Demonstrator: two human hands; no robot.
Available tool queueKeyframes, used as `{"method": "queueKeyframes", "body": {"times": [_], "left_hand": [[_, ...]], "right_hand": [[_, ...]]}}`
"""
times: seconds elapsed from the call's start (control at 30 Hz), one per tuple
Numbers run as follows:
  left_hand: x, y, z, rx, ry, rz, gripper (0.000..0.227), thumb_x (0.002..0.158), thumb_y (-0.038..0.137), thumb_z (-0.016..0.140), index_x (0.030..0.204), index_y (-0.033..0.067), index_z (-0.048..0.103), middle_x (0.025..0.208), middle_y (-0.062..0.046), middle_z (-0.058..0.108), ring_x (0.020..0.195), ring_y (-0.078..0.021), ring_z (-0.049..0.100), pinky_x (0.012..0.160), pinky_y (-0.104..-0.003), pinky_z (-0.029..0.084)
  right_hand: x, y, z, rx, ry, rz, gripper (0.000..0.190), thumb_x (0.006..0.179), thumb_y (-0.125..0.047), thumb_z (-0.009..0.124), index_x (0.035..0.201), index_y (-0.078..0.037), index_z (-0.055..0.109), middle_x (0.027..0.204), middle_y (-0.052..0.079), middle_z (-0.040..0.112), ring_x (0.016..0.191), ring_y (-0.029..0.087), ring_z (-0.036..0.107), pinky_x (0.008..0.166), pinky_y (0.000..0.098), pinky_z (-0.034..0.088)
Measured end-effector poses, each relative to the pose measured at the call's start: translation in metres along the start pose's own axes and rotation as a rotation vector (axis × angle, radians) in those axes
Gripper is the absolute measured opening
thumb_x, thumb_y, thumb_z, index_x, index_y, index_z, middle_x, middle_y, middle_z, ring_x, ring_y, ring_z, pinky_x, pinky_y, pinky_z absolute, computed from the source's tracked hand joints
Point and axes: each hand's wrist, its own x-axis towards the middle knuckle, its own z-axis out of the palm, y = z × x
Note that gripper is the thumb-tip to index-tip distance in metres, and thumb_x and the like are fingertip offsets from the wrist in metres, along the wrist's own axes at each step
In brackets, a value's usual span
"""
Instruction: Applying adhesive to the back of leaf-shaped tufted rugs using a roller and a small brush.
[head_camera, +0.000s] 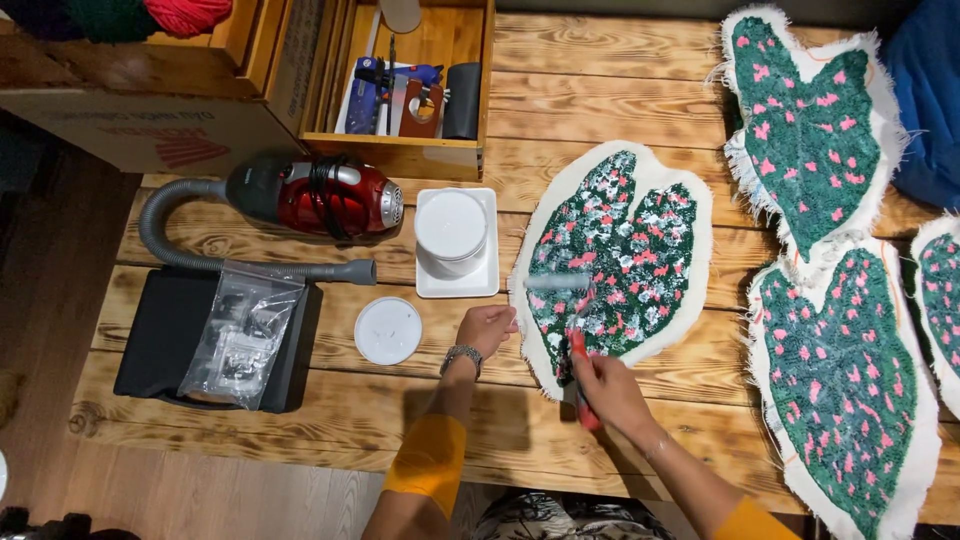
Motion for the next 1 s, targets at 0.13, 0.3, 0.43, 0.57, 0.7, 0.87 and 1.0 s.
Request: {"method": "queueKeyframes", "body": {"times": [0.13, 0.3, 0.43, 0.57, 0.7, 0.87, 1.0], "left_hand": [[0.002, -0.003, -0.001, -0.01, 0.001, -0.013, 0.034, 0.095, 0.024, 0.068, 0.116, -0.0027, 0.073, 0.103, -0.01, 0.078, 0.091, -0.0171, 0.078, 0.074, -0.027, 0.061], [0.003, -0.007, 0.002, -0.028, 0.035, 0.033, 0.033, 0.095, 0.024, 0.068, 0.115, -0.0019, 0.074, 0.098, -0.009, 0.078, 0.088, -0.0167, 0.078, 0.072, -0.025, 0.06], [0.0, -0.003, 0.006, -0.025, 0.081, -0.012, 0.033, 0.094, 0.024, 0.068, 0.114, -0.0025, 0.074, 0.096, -0.009, 0.078, 0.085, -0.0172, 0.078, 0.069, -0.026, 0.06], [0.001, -0.001, 0.006, -0.016, 0.078, 0.013, 0.034, 0.095, 0.024, 0.069, 0.114, -0.0034, 0.074, 0.096, -0.01, 0.078, 0.085, -0.0169, 0.078, 0.069, -0.026, 0.059], [-0.002, 0.0, 0.007, 0.014, 0.079, -0.007, 0.034, 0.095, 0.026, 0.068, 0.116, -0.001, 0.072, 0.096, -0.008, 0.078, 0.086, -0.0154, 0.078, 0.069, -0.025, 0.059], [0.002, -0.001, 0.007, -0.019, 0.105, 0.018, 0.034, 0.095, 0.025, 0.068, 0.114, -0.0032, 0.074, 0.094, -0.009, 0.078, 0.082, -0.0164, 0.078, 0.068, -0.026, 0.059], [0.001, -0.003, 0.009, -0.004, 0.115, 0.028, 0.033, 0.095, 0.024, 0.069, 0.113, -0.0027, 0.074, 0.094, -0.009, 0.078, 0.08, -0.0161, 0.078, 0.066, -0.026, 0.059]], "right_hand": [[-0.051, 0.028, 0.009, 0.02, -0.023, 0.039, 0.05, 0.097, -0.041, 0.058, 0.074, 0.003, 0.068, 0.054, 0.013, 0.06, 0.05, 0.019, 0.055, 0.051, 0.0382, 0.047], [0.003, 0.006, -0.004, -0.054, 0.007, -0.042, 0.051, 0.1, -0.041, 0.057, 0.078, 0.004, 0.067, 0.056, 0.012, 0.06, 0.05, 0.018, 0.053, 0.053, 0.0385, 0.044], [-0.033, 0.05, -0.026, -0.088, -0.052, -0.075, 0.05, 0.098, -0.041, 0.057, 0.078, 0.003, 0.067, 0.056, 0.012, 0.06, 0.05, 0.018, 0.054, 0.053, 0.0382, 0.046], [-0.067, 0.069, -0.044, -0.143, -0.104, 0.011, 0.043, 0.092, -0.042, 0.06, 0.083, -0.002, 0.072, 0.054, 0.011, 0.06, 0.049, 0.018, 0.053, 0.051, 0.0382, 0.046], [-0.028, 0.043, -0.039, -0.158, -0.119, 0.002, 0.05, 0.099, -0.043, 0.058, 0.077, 0.002, 0.065, 0.056, 0.011, 0.055, 0.052, 0.016, 0.047, 0.053, 0.038, 0.043], [-0.059, 0.057, -0.045, -0.177, -0.124, -0.042, 0.052, 0.098, -0.044, 0.058, 0.075, 0.002, 0.065, 0.054, 0.011, 0.055, 0.05, 0.018, 0.049, 0.053, 0.0381, 0.043], [-0.087, 0.067, -0.057, -0.235, -0.192, 0.14, 0.043, 0.091, -0.045, 0.06, 0.079, -0.004, 0.069, 0.053, 0.01, 0.058, 0.048, 0.019, 0.052, 0.053, 0.0381, 0.046]]}}
